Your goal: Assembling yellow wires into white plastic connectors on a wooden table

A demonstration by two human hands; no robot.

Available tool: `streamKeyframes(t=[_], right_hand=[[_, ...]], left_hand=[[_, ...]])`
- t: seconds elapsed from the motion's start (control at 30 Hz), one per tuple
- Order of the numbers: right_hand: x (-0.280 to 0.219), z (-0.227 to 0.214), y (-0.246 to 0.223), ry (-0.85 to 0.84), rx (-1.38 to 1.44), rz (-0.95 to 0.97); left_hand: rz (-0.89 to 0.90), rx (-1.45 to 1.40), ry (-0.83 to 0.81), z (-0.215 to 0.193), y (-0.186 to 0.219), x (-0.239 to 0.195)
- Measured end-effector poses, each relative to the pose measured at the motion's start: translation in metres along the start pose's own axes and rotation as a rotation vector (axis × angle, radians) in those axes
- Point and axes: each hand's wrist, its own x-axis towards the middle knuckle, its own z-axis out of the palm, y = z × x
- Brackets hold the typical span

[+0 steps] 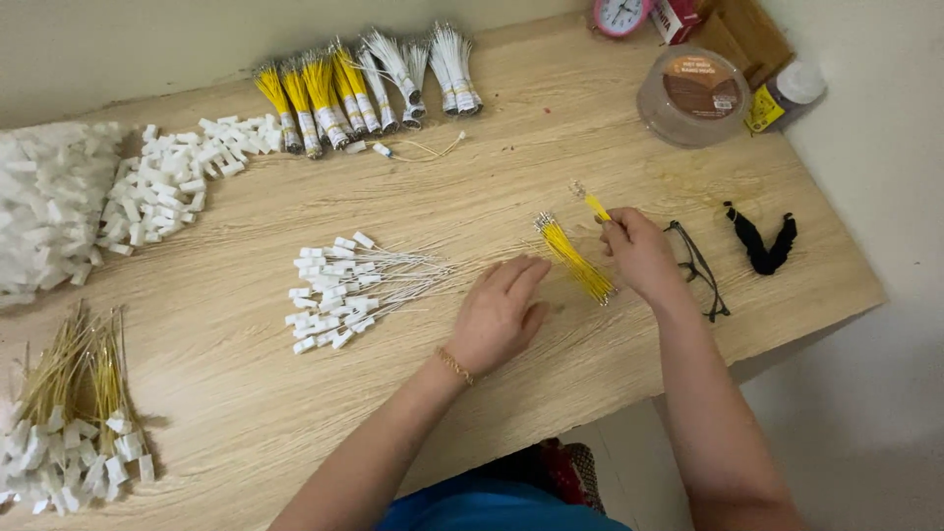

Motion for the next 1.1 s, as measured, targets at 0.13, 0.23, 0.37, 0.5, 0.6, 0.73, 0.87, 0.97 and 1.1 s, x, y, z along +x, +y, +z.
streamKeyframes(t=[0.13,0.23,0.37,0.5,0.6,0.73,0.87,0.97,1.1], right_hand=[[-0.003,0.003,0.002,0.001,-0.005,-0.012],[-0.012,-0.005,-0.006,0.006,-0.043,-0.028],[-0.008,-0.015,0.018,0.088,0.267,-0.072],[-0.026,-0.03,-0.007,0.11,0.341,-0.201],[-0.029,-0.022,-0.001,0.051,0.303,-0.237],[-0.038,-0.011,-0.01,0.039,0.379,-0.18],[-0.059,-0.01,-0.046,0.017,0.104,-0.127],[-0.075,0.005,-0.055,-0.107,-0.327,-0.031],[-0.084,0.031,-0.028,-0.172,-0.663,-0.05]], left_hand=[[0.025,0.192,-0.114,0.019,-0.002,0.018],[0.12,0.367,-0.243,0.043,-0.01,0.026],[0.101,0.398,-0.386,0.058,-0.015,0.024],[0.107,0.388,-0.284,0.068,-0.023,0.019],[0.163,0.296,-0.122,0.08,-0.035,0.015],[0.142,0.271,-0.044,0.082,-0.041,0.013],[0.087,0.277,0.002,0.08,-0.046,0.007],[0.065,0.289,0.074,0.058,-0.04,-0.012],[0.076,0.272,0.175,0.006,-0.009,-0.068]])
